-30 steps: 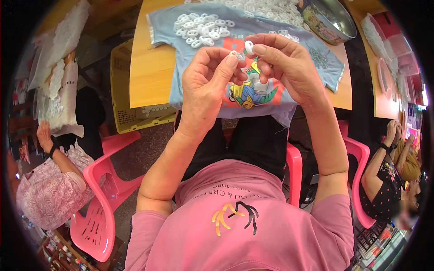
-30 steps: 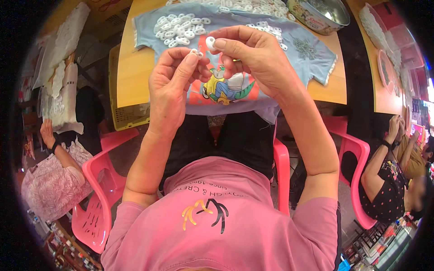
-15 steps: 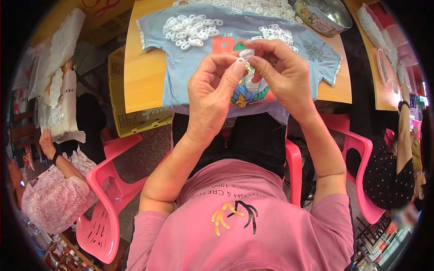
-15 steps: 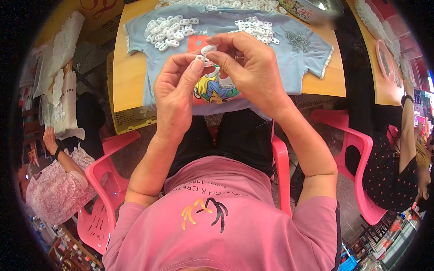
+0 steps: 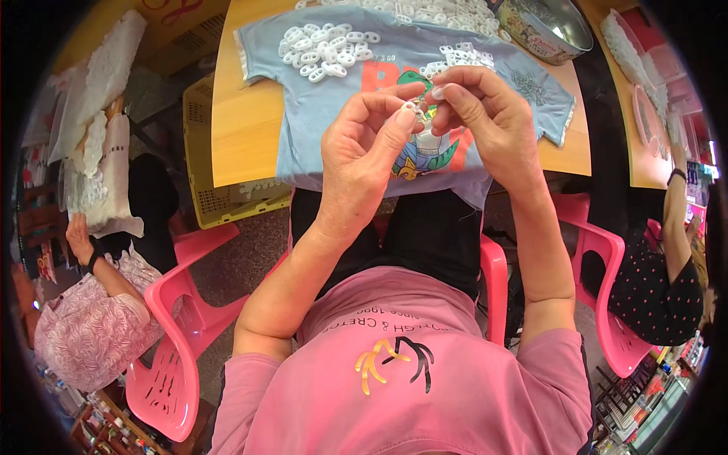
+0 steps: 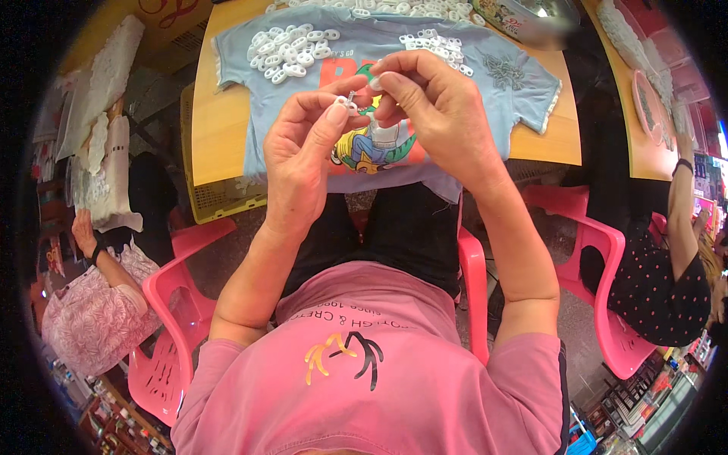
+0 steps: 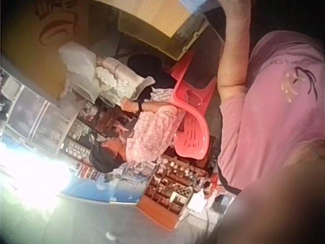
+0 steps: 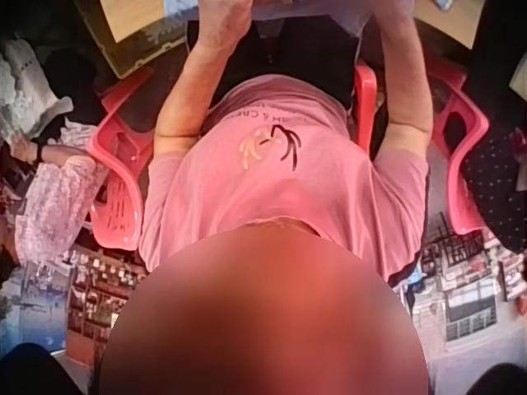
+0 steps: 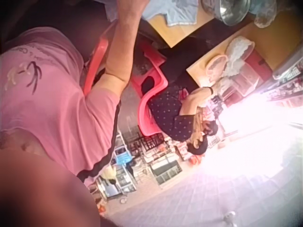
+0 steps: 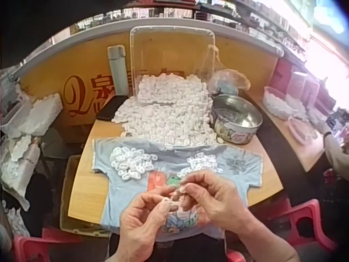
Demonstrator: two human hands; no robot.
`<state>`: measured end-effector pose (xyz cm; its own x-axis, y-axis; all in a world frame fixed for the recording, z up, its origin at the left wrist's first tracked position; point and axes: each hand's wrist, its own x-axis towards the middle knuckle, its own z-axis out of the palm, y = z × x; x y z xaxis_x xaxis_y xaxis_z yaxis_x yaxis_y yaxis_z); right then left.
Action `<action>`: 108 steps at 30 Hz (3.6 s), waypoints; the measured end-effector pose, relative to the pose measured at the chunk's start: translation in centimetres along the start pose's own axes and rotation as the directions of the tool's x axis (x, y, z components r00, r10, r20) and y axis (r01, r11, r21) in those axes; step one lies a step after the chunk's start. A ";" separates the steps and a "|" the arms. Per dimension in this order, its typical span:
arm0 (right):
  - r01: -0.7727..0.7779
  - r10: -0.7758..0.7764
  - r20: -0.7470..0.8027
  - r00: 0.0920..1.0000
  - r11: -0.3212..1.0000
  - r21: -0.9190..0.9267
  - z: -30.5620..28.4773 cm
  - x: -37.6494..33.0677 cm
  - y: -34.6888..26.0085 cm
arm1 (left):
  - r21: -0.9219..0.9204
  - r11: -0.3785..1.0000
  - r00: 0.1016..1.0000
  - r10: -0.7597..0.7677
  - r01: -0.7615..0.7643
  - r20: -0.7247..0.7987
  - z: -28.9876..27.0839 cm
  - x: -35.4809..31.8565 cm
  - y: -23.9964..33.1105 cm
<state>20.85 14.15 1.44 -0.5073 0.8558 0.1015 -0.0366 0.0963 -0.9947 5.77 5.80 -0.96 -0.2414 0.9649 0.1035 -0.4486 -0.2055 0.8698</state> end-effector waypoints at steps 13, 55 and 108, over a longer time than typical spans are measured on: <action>-0.098 0.095 0.040 0.995 0.990 0.098 -0.5 -0.1 -0.7 | 0.083 0.989 0.992 -0.122 0.123 -0.016 0.2 0.2 0.5; 0.057 -0.058 -0.026 0.998 0.998 -0.034 1.4 -1.1 0.2 | 0.115 0.980 0.985 -0.153 0.162 -0.079 0.1 0.3 0.4; 0.018 -0.019 -0.031 0.999 1.000 -0.022 2.8 -2.4 -1.5 | 0.213 0.917 0.934 0.355 -0.339 -0.040 -8.9 1.1 7.5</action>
<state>19.67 10.54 2.70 -0.4796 0.8692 0.1205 -0.0270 0.1227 -0.9921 -5.51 3.90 1.34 -0.4192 0.8220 0.3856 -0.1463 -0.4803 0.8648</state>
